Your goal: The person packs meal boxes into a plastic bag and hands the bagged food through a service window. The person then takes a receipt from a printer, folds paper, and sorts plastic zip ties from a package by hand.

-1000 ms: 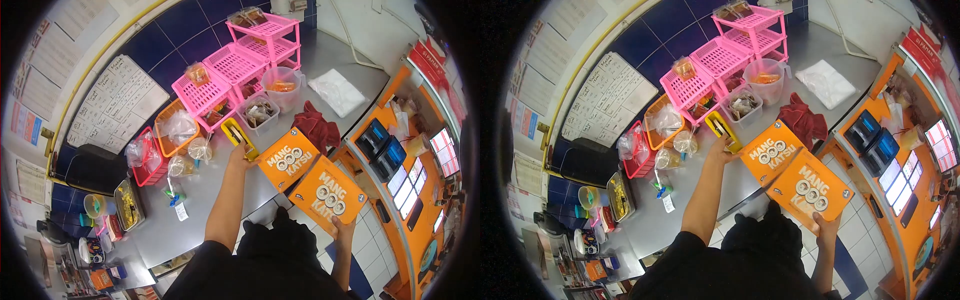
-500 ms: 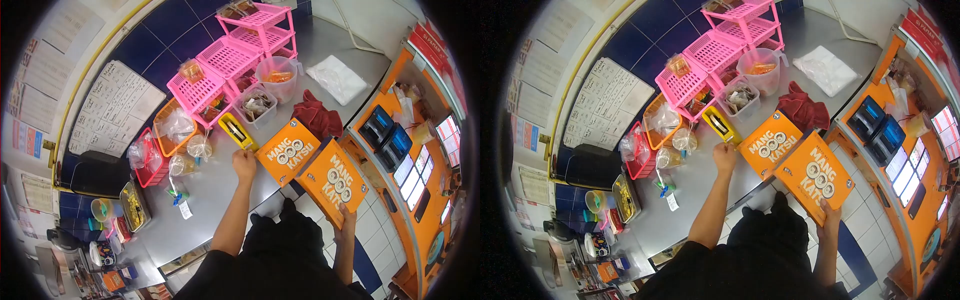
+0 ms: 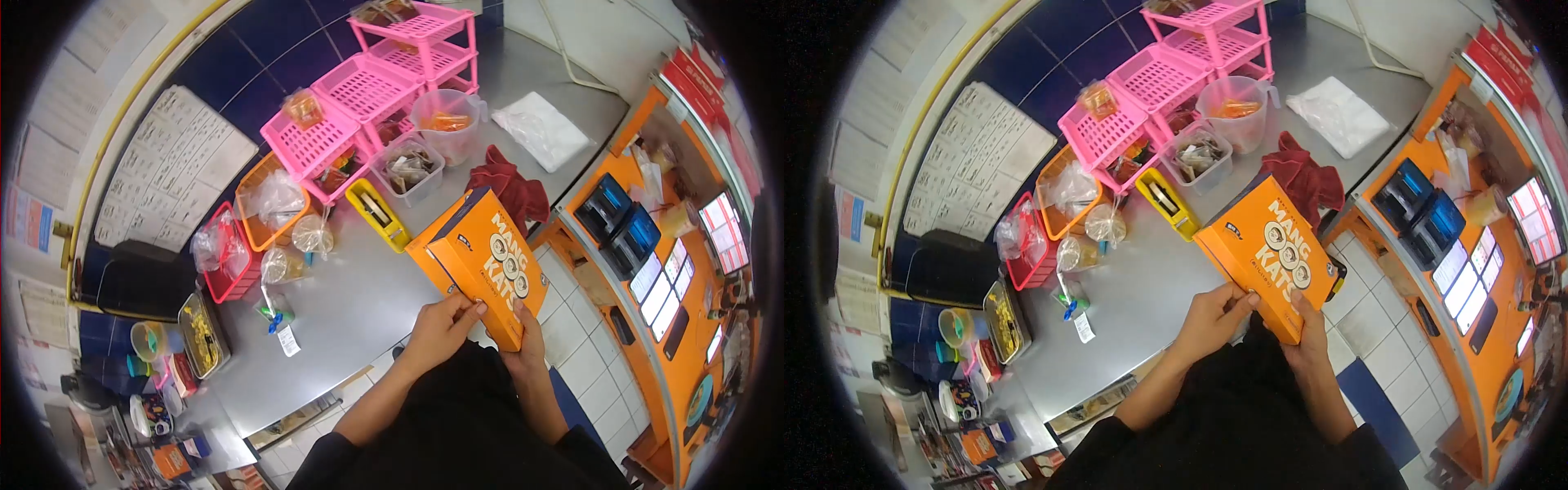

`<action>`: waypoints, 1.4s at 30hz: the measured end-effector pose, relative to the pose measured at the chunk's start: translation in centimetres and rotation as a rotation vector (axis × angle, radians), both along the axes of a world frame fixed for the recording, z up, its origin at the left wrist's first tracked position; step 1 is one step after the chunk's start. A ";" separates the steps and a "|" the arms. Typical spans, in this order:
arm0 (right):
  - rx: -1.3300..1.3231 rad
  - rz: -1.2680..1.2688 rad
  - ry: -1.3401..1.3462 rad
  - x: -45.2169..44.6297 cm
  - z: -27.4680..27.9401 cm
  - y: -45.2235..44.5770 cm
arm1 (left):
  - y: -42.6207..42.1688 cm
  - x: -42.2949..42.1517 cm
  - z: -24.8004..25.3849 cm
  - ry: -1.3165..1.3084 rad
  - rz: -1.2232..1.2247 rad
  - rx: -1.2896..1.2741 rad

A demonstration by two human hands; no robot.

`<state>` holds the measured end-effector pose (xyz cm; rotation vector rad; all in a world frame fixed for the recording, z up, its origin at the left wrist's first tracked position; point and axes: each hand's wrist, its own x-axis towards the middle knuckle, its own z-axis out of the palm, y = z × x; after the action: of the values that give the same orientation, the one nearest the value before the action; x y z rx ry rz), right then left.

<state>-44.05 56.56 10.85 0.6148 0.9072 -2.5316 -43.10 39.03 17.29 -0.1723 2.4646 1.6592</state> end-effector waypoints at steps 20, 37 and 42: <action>0.161 0.610 0.268 -1.3 -1.9 4.2 | -7.0 4.0 -5.7 -0.186 0.544 0.936; 0.851 0.886 0.664 -23.4 -9.6 1.0 | -3.0 -4.5 -17.4 -0.111 0.607 0.150; 0.941 0.956 0.829 -17.4 -8.7 -1.0 | -7.2 0.6 -17.8 -0.118 0.668 0.070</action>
<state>-61.47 55.61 2.15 -0.6338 2.0454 -1.3169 -42.54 31.84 -0.55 -1.1528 2.3931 1.8736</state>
